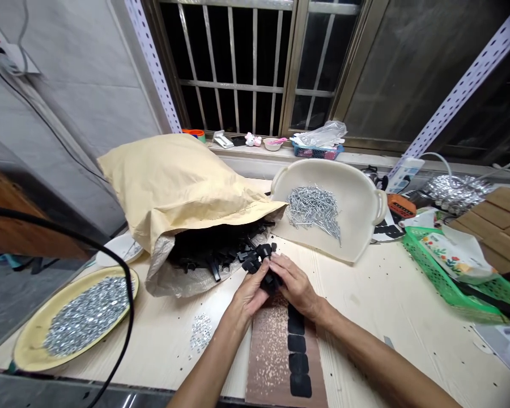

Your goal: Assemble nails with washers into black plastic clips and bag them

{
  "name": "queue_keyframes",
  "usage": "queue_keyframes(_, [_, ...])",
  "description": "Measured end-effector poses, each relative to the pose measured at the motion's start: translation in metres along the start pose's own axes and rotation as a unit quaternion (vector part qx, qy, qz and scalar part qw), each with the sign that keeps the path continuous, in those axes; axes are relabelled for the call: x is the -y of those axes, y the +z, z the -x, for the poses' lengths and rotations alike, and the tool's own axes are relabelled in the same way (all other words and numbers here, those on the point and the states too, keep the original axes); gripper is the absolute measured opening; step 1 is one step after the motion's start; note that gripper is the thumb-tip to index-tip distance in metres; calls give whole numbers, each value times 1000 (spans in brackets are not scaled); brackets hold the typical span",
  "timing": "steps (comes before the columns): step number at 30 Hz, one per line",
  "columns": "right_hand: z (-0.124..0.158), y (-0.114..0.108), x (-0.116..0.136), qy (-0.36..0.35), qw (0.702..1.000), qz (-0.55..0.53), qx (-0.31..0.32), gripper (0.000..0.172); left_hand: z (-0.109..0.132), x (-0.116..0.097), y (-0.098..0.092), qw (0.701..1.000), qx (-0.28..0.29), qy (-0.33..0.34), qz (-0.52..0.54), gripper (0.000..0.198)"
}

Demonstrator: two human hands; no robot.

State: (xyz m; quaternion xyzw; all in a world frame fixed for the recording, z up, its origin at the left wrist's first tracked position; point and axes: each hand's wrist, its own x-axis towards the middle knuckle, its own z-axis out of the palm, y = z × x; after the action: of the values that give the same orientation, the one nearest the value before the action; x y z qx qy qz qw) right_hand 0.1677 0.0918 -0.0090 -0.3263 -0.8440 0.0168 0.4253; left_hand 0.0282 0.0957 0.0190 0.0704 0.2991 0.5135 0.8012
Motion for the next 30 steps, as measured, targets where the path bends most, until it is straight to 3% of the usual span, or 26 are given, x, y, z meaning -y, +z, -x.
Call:
queue_keyframes(3, [6, 2, 13, 28, 999, -44, 10, 68, -3, -1, -3, 1000, -2, 2, -30, 24])
queue_keyframes(6, [8, -11, -4, 76, 995, -67, 19, 63, -8, -1, -7, 993, 5, 7, -118, 30])
queue_keyframes(8, [6, -29, -37, 154, 988, -3, -8, 48, -12, 0, -8, 983, 3, 55, -178, 29])
queue_keyframes(9, [4, -39, -58, 231, 971, 61, -20, 40, -14, 1, -9, 976, 3, 83, -201, 29])
queue_keyframes(10, [2, -49, -81, 312, 939, 141, 5, 36, -16, 3, -9, 970, 3, 108, -218, 29])
queue_keyframes(11, [0, -57, -105, 371, 900, 218, 68, 34, -18, 4, -9, 965, 2, 126, -230, 29])
queue_keyframes(14, [-7, -71, -162, 422, 858, 269, 118, 25, -20, 10, -9, 958, -17, 141, -251, 30])
queue_keyframes(16, [-11, -71, -184, 436, 846, 276, 136, 22, -19, 14, -8, 954, -33, 139, -262, 30])
queue_keyframes(23, [-18, -72, -202, 491, 808, 268, 186, 21, -16, 25, 5, 959, -33, 120, -253, 31])
queue_keyframes(27, [-16, -87, -204, 512, 796, 279, 163, 45, -23, 35, 9, 968, -65, 108, -219, 35])
queue_keyframes(30, [-20, -84, -211, 554, 771, 282, 141, 63, -26, 43, 9, 966, -76, 92, -227, 35])
